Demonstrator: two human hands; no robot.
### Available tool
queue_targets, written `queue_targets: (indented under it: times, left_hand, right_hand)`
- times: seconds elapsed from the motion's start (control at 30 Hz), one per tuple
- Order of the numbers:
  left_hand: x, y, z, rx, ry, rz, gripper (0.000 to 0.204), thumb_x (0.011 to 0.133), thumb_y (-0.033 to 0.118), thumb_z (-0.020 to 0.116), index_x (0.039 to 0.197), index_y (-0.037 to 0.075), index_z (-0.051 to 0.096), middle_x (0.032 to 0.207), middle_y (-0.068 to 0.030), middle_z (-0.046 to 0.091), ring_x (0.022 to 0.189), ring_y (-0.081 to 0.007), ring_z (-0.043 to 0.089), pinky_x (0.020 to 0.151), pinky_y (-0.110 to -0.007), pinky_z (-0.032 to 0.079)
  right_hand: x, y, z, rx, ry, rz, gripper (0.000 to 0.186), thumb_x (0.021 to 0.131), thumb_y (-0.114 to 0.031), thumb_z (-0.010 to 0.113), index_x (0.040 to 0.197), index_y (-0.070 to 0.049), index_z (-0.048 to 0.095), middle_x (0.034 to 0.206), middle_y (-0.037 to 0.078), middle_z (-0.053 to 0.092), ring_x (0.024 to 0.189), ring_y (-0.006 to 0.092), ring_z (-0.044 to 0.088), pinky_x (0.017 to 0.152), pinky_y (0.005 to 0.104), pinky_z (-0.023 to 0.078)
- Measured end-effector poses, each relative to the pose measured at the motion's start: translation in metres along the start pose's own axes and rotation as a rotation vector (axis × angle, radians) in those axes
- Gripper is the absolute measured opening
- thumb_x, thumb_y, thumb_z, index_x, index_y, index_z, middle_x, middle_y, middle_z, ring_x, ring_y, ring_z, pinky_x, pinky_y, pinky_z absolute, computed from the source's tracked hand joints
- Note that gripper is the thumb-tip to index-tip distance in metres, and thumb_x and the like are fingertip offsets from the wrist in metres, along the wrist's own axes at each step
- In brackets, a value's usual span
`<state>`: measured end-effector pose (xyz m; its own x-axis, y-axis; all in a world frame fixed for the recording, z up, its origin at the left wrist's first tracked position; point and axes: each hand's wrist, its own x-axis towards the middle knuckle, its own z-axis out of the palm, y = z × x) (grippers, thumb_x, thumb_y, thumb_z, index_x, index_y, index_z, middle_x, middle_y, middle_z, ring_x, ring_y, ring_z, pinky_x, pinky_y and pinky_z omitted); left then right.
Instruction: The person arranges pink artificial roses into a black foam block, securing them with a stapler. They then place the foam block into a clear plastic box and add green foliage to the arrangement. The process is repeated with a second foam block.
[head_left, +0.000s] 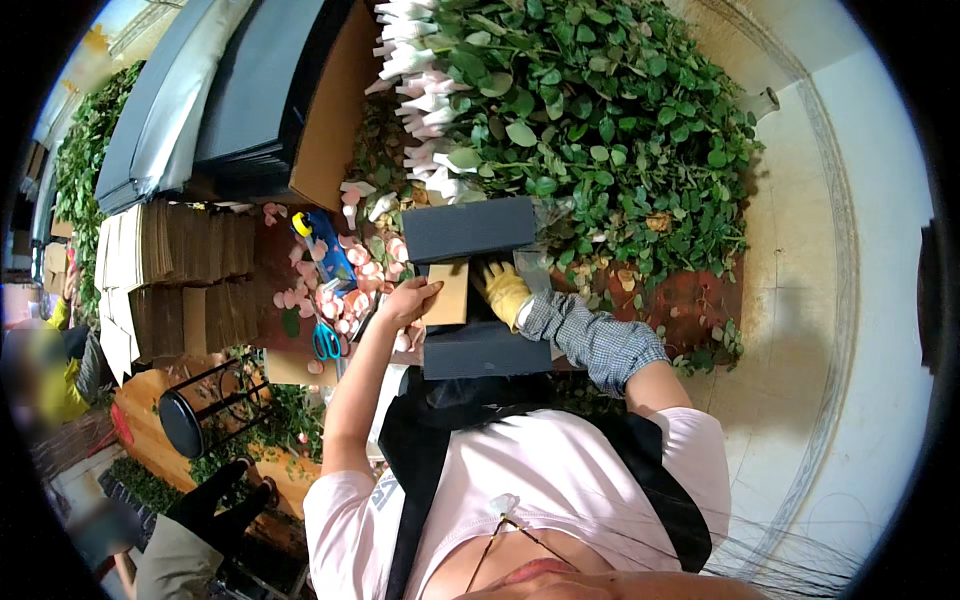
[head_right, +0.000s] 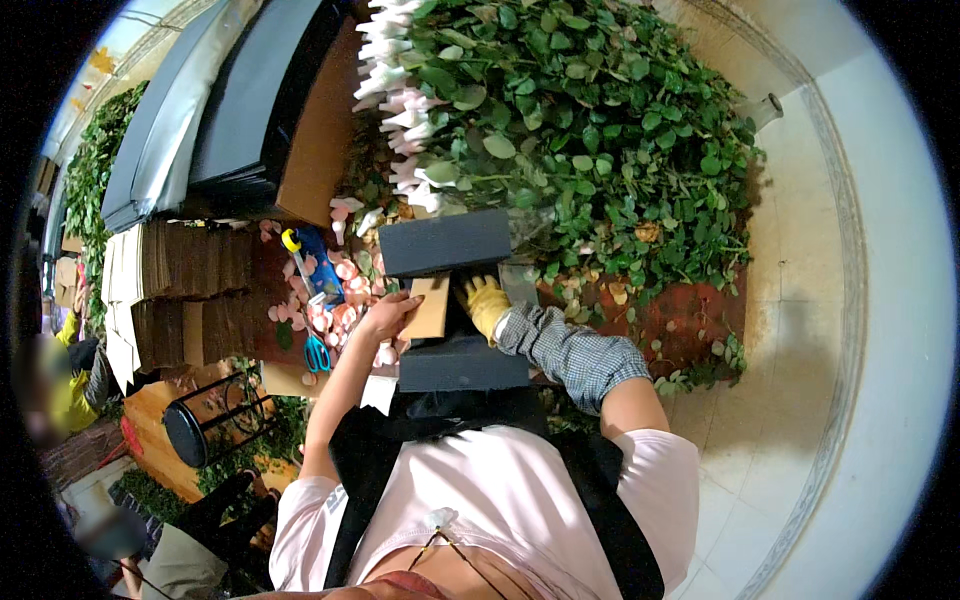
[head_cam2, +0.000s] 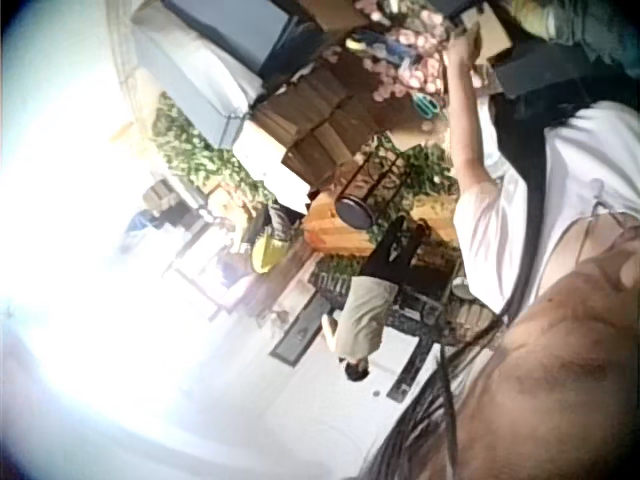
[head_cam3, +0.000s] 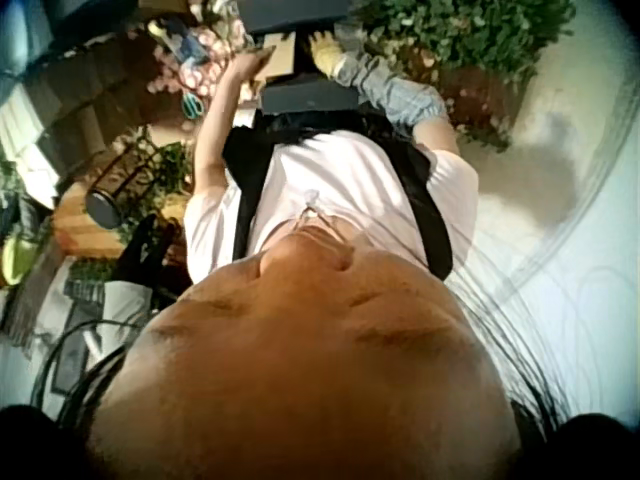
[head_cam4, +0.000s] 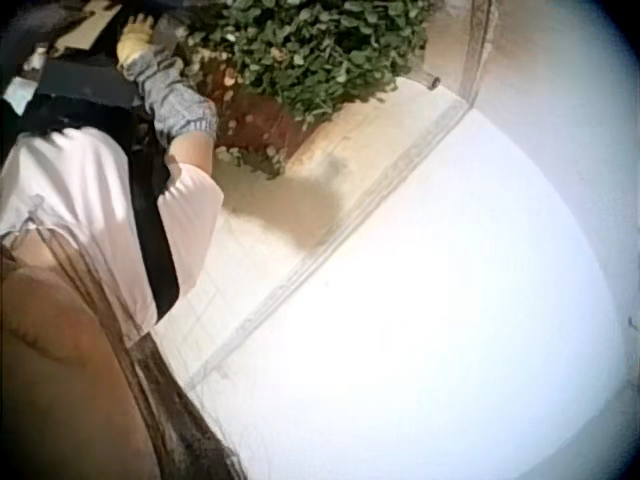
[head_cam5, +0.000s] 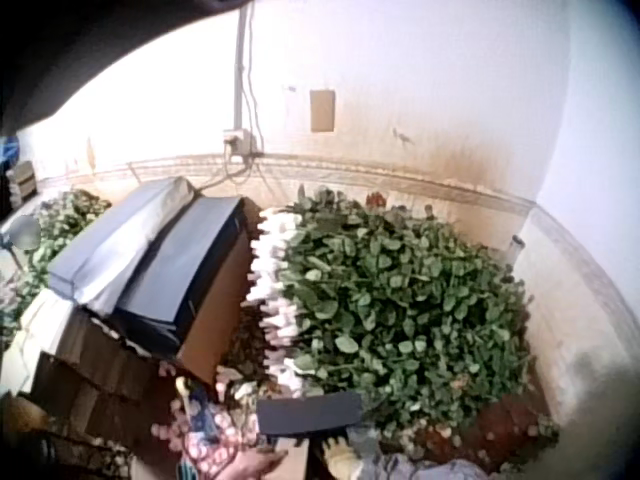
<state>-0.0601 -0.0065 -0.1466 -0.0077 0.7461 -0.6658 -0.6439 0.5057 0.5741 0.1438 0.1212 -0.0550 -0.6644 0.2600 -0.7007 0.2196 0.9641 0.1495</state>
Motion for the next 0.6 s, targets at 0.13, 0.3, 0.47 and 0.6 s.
queue_targets:
  times: [0.13, 0.3, 0.47, 0.6]
  left_hand:
    - [0.010, -0.017, 0.028, 0.918, 0.402, 0.398, 0.034, 0.092, 0.029, 0.075, 0.089, -0.003, 0.064, 0.074, -0.0064, 0.064, 0.070, -0.0113, 0.055, 0.064, -0.030, 0.048]
    - [0.022, -0.039, -0.008, 0.750, 0.380, 0.347, 0.035, 0.091, 0.028, 0.077, 0.087, -0.004, 0.062, 0.074, -0.0094, 0.065, 0.072, -0.0123, 0.057, 0.064, -0.032, 0.048]
    - [0.006, 0.012, 0.042, 1.651, 0.473, 0.360, 0.047, 0.092, 0.048, 0.064, 0.092, 0.001, 0.072, 0.081, -0.0221, 0.071, 0.077, -0.0353, 0.073, 0.068, -0.045, 0.055]
    - [0.015, 0.020, 0.029, 0.991, -0.093, 0.033, 0.045, 0.094, 0.039, 0.065, 0.104, -0.004, 0.069, 0.099, -0.0235, 0.071, 0.090, -0.0333, 0.070, 0.076, -0.045, 0.057]
  right_hand:
    - [-0.021, 0.027, 0.011, 0.506, 0.310, -0.057, 0.066, 0.086, -0.028, 0.073, 0.143, -0.004, 0.050, 0.144, 0.014, 0.052, 0.130, 0.0338, 0.050, 0.104, 0.0469, 0.041]
    - [-0.010, 0.031, 0.024, 0.844, 0.693, -0.364, 0.066, 0.085, -0.030, 0.073, 0.143, -0.007, 0.050, 0.141, 0.016, 0.056, 0.128, 0.0360, 0.054, 0.107, 0.0466, 0.045]
    - [0.012, 0.002, 0.037, 0.164, 0.464, -0.041, 0.053, 0.095, -0.021, 0.051, 0.146, -0.006, 0.045, 0.139, 0.008, 0.057, 0.117, 0.0260, 0.058, 0.095, 0.0418, 0.046]
    - [0.010, 0.007, 0.026, 0.486, 0.434, -0.095, 0.047, 0.092, -0.022, 0.056, 0.139, -0.014, 0.056, 0.135, 0.009, 0.061, 0.124, 0.0280, 0.056, 0.100, 0.0467, 0.046]
